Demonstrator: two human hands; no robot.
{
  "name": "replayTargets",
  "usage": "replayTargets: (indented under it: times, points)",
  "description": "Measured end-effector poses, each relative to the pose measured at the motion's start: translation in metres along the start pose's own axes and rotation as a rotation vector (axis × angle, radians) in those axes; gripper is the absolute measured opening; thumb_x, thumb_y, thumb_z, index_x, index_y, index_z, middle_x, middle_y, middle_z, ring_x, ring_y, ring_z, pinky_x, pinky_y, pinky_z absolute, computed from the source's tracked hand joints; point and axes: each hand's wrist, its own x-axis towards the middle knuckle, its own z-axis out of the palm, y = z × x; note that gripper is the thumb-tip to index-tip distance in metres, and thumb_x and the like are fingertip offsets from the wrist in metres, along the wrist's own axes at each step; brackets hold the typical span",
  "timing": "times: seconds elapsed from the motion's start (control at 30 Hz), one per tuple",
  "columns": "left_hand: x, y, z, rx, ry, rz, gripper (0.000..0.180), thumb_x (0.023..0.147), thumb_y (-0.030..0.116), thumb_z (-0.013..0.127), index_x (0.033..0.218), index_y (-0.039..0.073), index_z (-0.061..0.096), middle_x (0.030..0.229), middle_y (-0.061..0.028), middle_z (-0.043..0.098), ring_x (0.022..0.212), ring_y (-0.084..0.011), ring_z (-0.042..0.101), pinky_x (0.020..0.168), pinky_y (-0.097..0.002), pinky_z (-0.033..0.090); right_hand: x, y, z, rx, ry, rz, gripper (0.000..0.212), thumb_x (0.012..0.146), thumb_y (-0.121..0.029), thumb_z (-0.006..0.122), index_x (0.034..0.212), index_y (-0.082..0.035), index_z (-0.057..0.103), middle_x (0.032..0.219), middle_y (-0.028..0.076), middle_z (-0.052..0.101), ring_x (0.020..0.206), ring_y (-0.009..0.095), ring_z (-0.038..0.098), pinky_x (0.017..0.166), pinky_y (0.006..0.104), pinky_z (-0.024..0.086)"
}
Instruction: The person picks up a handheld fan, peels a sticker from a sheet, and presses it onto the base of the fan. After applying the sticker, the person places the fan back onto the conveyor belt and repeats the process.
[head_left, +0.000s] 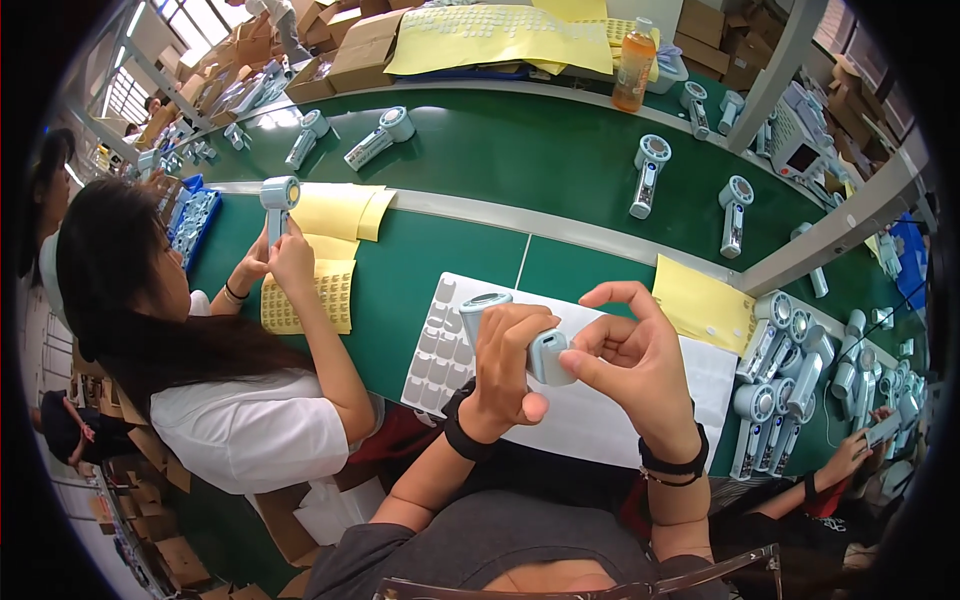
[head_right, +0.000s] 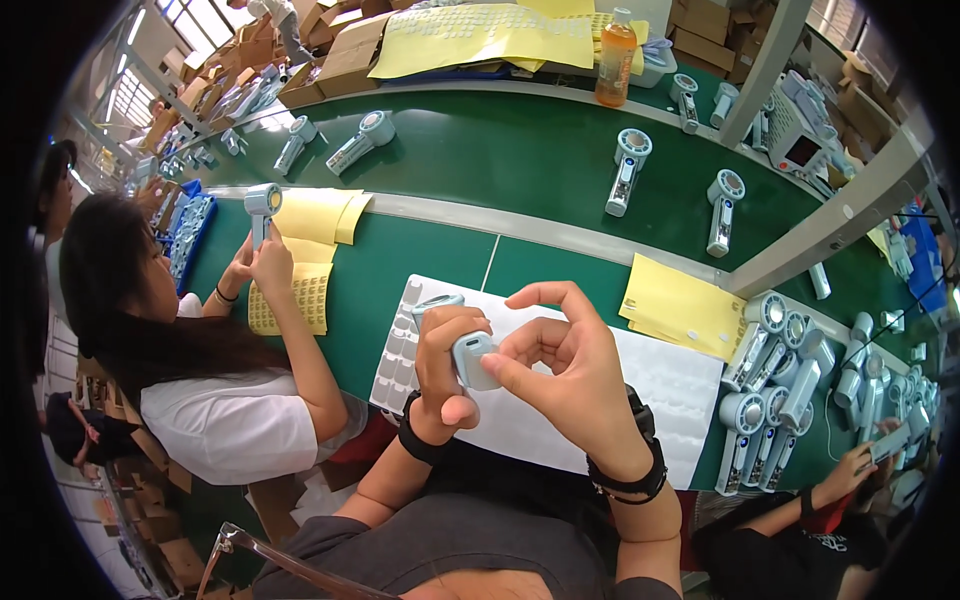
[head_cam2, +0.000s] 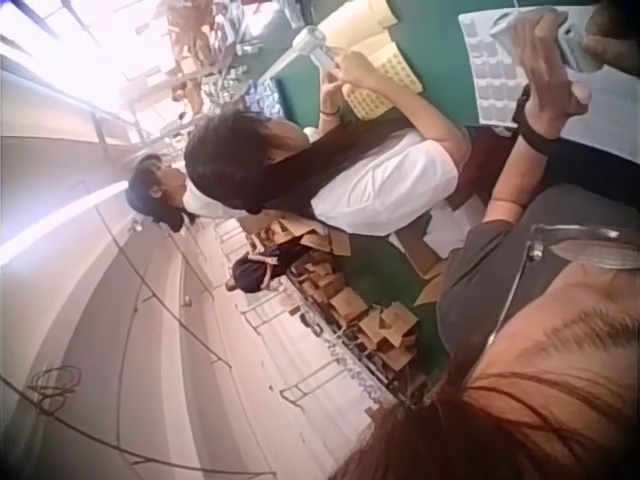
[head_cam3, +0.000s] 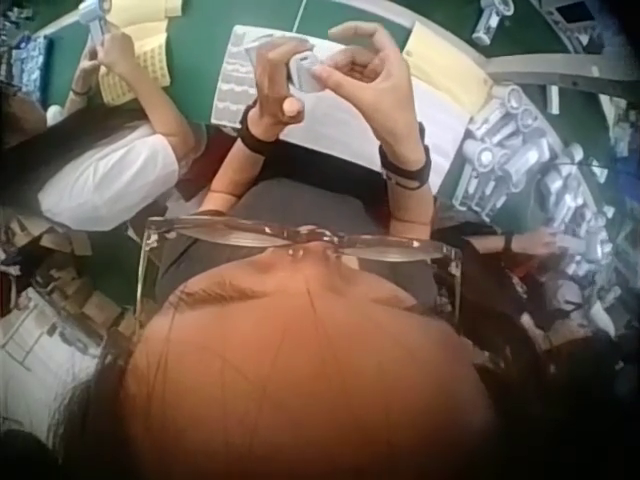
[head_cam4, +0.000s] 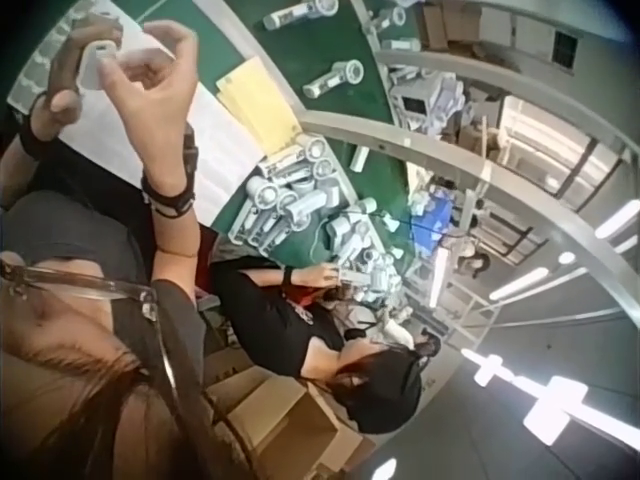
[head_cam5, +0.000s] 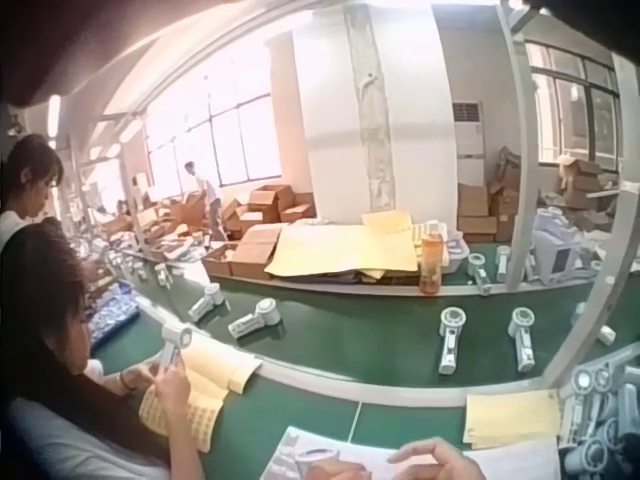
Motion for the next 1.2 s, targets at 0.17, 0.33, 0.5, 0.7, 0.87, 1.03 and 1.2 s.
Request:
replayTargets:
  times: [0.17, 0.33, 0.5, 0.7, 0.87, 1.03, 1.2]
  points:
    - [0.001, 0.008, 0.007, -0.005, -0.007, 0.015, 0.076, 0.094, 0.069, 0.026, 0.111, 0.000, 0.053, 0.095, -0.0154, 0.060, 0.081, -0.0302, 0.056, 0.074, -0.0402, 0.041, -0.010, 0.001, -0.006, 0.012, 0.038, -0.033, 0.044, 0.081, 0.001, 0.074, 0.112, -0.003, 0.043, 0.081, 0.006, 0.065, 0.076, 0.009, 0.062, 0.072, 0.0222, 0.050]
    - [0.001, 0.013, 0.010, 0.003, -0.030, 0.024, 0.076, 0.094, 0.069, 0.026, 0.111, 0.000, 0.054, 0.095, -0.0149, 0.060, 0.081, -0.0300, 0.056, 0.074, -0.0405, 0.041, -0.015, 0.002, -0.011, -0.016, 0.046, -0.038, 0.048, 0.079, 0.003, 0.075, 0.110, -0.005, 0.040, 0.081, 0.005, 0.064, 0.077, 0.009, 0.061, 0.073, 0.0221, 0.051]
    - [0.002, 0.015, 0.011, 0.027, -0.046, 0.036, 0.076, 0.094, 0.069, 0.026, 0.111, 0.000, 0.054, 0.095, -0.0150, 0.059, 0.080, -0.0300, 0.055, 0.074, -0.0406, 0.041, -0.016, 0.004, -0.013, -0.044, 0.050, -0.056, 0.047, 0.078, 0.003, 0.076, 0.108, -0.005, 0.040, 0.080, 0.005, 0.064, 0.076, 0.009, 0.061, 0.072, 0.0218, 0.050]
    - [0.004, 0.018, 0.013, 0.044, -0.060, 0.058, 0.057, 0.091, 0.054, 0.048, 0.110, 0.001, 0.054, 0.095, -0.0146, 0.059, 0.080, -0.0300, 0.055, 0.074, -0.0410, 0.040, -0.022, 0.009, -0.010, -0.192, 0.122, -0.157, 0.047, 0.078, 0.003, 0.076, 0.108, -0.005, 0.041, 0.079, 0.004, 0.063, 0.073, 0.008, 0.058, 0.068, 0.0212, 0.048]
    - [0.014, 0.015, 0.016, -0.007, -0.103, 0.072, 0.044, 0.077, 0.030, 0.066, 0.108, 0.002, 0.054, 0.095, -0.0132, 0.059, 0.079, -0.0300, 0.055, 0.076, -0.0416, 0.040, -0.015, 0.007, -0.036, -0.664, 0.190, -0.241, 0.034, 0.083, -0.010, 0.074, 0.103, -0.006, 0.047, 0.082, 0.002, 0.059, 0.072, 0.007, 0.053, 0.065, 0.0215, 0.045]
    - [0.079, -0.011, 0.061, 0.110, -0.424, 0.265, 0.039, 0.069, 0.019, 0.069, 0.102, 0.005, 0.053, 0.091, -0.0087, 0.058, 0.085, -0.0278, 0.056, 0.085, -0.0422, 0.040, 0.072, 0.055, -0.142, -0.742, 0.503, -0.379, 0.033, 0.089, -0.030, 0.068, 0.110, -0.007, 0.058, 0.093, 0.007, 0.057, 0.077, 0.015, 0.055, 0.071, 0.0269, 0.047]
    - [0.109, -0.126, 0.127, 0.562, -0.758, 0.444, 0.031, 0.073, 0.020, 0.063, 0.100, 0.007, 0.055, 0.092, -0.0045, 0.058, 0.099, -0.0215, 0.057, 0.104, -0.0420, 0.035, 0.155, 0.108, -0.228, -1.330, 0.862, -0.449, 0.033, 0.082, -0.024, 0.071, 0.112, -0.012, 0.070, 0.100, 0.015, 0.065, 0.085, 0.030, 0.063, 0.080, 0.0379, 0.050]
